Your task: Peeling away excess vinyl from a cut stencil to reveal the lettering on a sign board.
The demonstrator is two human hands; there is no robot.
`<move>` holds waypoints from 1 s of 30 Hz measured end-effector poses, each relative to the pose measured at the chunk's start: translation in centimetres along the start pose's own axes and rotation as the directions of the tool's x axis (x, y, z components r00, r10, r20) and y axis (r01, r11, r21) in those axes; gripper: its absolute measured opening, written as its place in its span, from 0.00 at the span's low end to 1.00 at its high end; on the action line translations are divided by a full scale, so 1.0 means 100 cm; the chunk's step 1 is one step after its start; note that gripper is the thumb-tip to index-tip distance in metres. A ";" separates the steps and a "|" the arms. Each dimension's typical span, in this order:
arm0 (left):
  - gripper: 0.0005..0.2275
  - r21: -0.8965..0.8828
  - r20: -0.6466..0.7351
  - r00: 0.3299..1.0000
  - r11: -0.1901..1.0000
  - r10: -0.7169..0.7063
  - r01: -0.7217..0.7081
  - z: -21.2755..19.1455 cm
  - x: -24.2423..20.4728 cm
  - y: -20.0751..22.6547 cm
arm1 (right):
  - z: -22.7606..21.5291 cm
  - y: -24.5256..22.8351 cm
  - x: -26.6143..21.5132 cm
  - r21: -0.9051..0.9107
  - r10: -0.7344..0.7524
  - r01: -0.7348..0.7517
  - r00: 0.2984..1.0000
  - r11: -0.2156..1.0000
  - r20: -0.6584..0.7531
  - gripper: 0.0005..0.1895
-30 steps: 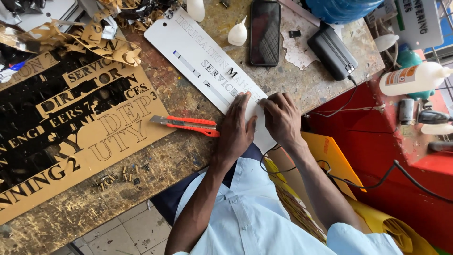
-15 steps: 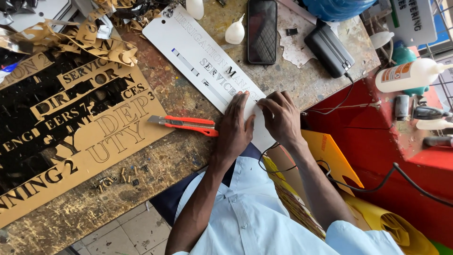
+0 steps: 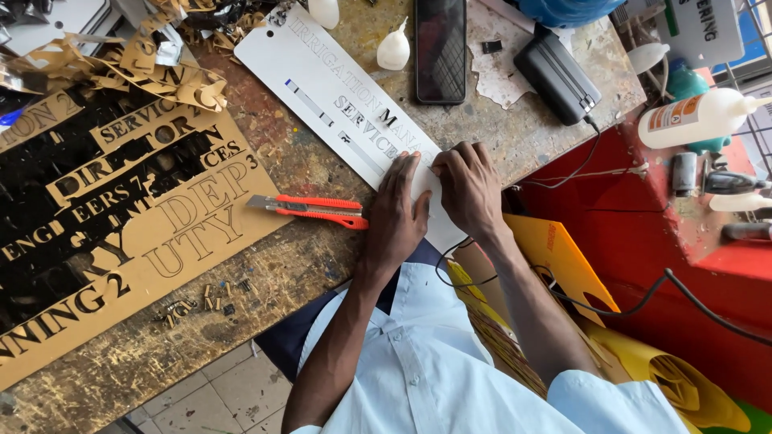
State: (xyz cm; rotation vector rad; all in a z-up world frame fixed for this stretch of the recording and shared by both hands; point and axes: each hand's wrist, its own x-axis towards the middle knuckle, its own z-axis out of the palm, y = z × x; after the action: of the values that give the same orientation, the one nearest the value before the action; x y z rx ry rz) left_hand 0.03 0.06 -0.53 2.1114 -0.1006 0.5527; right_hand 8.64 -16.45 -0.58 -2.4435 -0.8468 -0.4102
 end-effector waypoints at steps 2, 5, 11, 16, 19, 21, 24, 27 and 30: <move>0.27 -0.006 0.006 1.000 1.000 -0.004 0.004 -0.003 0.000 0.003 | -0.009 0.005 -0.005 0.066 0.007 -0.008 1.000 0.998 0.015 0.03; 0.26 -0.007 0.015 1.000 1.000 -0.015 0.015 -0.004 0.001 0.002 | -0.028 0.012 -0.007 0.168 0.040 -0.045 0.999 0.985 0.031 0.03; 0.24 0.020 0.036 0.999 1.000 0.007 -0.008 -0.006 0.002 0.005 | -0.063 0.030 -0.022 0.325 0.217 -0.209 0.976 0.923 0.010 0.05; 0.25 0.053 0.068 0.998 0.999 -0.001 -0.002 -0.002 0.000 0.001 | -0.083 0.049 -0.044 0.301 0.335 -0.300 0.939 0.905 -0.073 0.07; 0.29 0.208 0.106 0.994 0.977 0.025 -0.047 0.000 0.002 0.008 | -0.085 0.067 -0.064 0.260 0.406 -0.358 0.900 0.897 -0.158 0.07; 0.32 0.446 0.173 0.983 0.885 0.062 -0.134 0.006 0.001 0.011 | -0.090 0.070 -0.072 0.305 0.482 -0.417 0.857 0.856 -0.181 0.07; 0.35 0.495 0.188 0.980 0.857 0.057 -0.145 0.006 0.001 0.015 | -0.092 0.026 -0.074 0.430 0.556 -0.458 0.820 0.778 -0.133 0.04; 0.38 0.542 0.249 0.968 0.831 -0.017 -0.124 0.008 -0.001 0.014 | -0.066 -0.003 -0.098 0.592 0.607 -0.498 0.795 0.634 0.019 0.12; 0.39 0.567 0.281 0.956 0.819 -0.086 -0.093 0.016 -0.015 0.018 | -0.045 -0.017 -0.108 0.616 0.624 -0.490 0.782 0.617 -0.003 0.14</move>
State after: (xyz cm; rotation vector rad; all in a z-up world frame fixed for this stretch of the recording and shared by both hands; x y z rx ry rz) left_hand -1.30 -2.49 -0.51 2.7866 -0.1164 0.2758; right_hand -1.09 -23.06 -0.97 -1.8778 -0.0373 -0.1320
